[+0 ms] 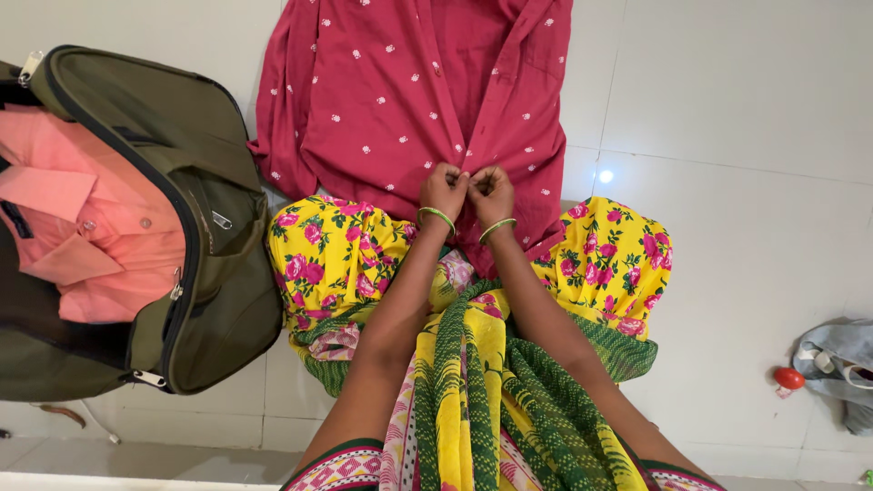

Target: The person folds an orange shirt and a maroon shirt on the floor and then places them inside a green bag.

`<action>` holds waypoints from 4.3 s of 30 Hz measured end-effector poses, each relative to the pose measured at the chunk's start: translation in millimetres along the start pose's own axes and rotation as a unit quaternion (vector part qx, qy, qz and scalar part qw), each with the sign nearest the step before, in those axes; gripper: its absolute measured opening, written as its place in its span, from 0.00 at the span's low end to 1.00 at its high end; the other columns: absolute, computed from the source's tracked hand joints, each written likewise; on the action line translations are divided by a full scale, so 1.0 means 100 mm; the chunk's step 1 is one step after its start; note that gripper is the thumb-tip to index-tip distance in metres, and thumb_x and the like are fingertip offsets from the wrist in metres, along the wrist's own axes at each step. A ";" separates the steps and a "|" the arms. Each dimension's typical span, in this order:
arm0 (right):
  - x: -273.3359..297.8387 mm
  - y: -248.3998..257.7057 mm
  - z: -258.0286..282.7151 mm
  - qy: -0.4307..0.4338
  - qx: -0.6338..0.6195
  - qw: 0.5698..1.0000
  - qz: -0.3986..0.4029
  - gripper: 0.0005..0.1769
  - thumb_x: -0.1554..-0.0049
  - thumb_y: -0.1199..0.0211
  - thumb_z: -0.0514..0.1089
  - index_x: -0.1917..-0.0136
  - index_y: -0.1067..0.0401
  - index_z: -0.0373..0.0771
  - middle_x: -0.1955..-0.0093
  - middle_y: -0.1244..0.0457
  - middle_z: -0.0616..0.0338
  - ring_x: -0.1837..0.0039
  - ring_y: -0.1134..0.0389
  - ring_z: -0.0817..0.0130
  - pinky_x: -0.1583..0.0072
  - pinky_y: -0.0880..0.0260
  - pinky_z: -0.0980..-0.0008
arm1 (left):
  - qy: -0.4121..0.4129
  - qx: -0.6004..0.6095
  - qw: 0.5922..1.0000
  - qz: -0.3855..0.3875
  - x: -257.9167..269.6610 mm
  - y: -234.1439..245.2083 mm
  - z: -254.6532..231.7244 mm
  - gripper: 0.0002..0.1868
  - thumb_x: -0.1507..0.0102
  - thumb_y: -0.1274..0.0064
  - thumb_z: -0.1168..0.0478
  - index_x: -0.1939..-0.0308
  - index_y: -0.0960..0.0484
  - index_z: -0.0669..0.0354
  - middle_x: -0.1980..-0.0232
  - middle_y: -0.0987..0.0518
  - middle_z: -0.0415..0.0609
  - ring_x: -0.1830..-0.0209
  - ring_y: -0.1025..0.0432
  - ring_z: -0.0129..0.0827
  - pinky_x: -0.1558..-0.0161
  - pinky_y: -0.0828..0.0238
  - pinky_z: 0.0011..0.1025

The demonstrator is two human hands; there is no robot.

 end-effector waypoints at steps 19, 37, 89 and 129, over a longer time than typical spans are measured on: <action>-0.04 0.02 -0.41 -0.095 0.243 0.964 0.042 0.10 0.50 0.32 0.28 0.54 0.26 0.34 0.60 0.30 0.61 0.58 0.29 0.77 0.53 0.26 0.75 | 0.107 -0.057 0.989 -0.079 0.17 -0.05 0.41 0.13 0.41 0.39 0.60 0.54 0.24 0.53 0.66 0.16 0.51 0.64 0.21 0.49 0.62 0.27 0.46; -0.03 0.01 -0.43 -0.183 0.100 0.977 0.047 0.07 0.46 0.33 0.30 0.52 0.23 0.32 0.57 0.29 0.58 0.57 0.29 0.76 0.53 0.27 0.76 | 0.203 -0.023 0.973 -0.106 0.22 -0.14 0.46 0.13 0.38 0.43 0.64 0.52 0.26 0.58 0.63 0.15 0.52 0.62 0.20 0.46 0.58 0.27 0.43; -0.50 0.47 0.62 -0.146 0.688 0.685 0.189 0.54 0.40 0.48 0.75 0.13 0.72 0.64 0.13 0.87 0.66 0.15 0.90 0.48 0.25 0.83 0.20 | 0.100 -0.503 0.827 0.230 -0.62 0.65 0.06 0.68 0.45 0.52 0.17 0.17 0.76 0.33 0.17 0.87 0.46 0.20 0.91 0.61 0.32 0.78 0.85; -0.39 -0.13 1.19 0.223 0.523 0.819 0.078 0.21 0.40 0.37 0.34 0.34 0.32 0.36 0.39 0.38 0.44 0.37 0.38 0.43 0.34 0.37 0.51 | -0.268 -0.160 0.948 0.060 -0.39 0.10 -0.60 0.16 0.33 0.50 0.67 0.40 0.24 0.66 0.36 0.25 0.59 0.37 0.31 0.54 0.36 0.32 0.42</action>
Point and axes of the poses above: each hand's wrist, its own x-axis away from the middle knuckle, its own y-axis out of the back of the hand, z = x × y, the point moved 9 cm from there along -x, towards the middle knuckle
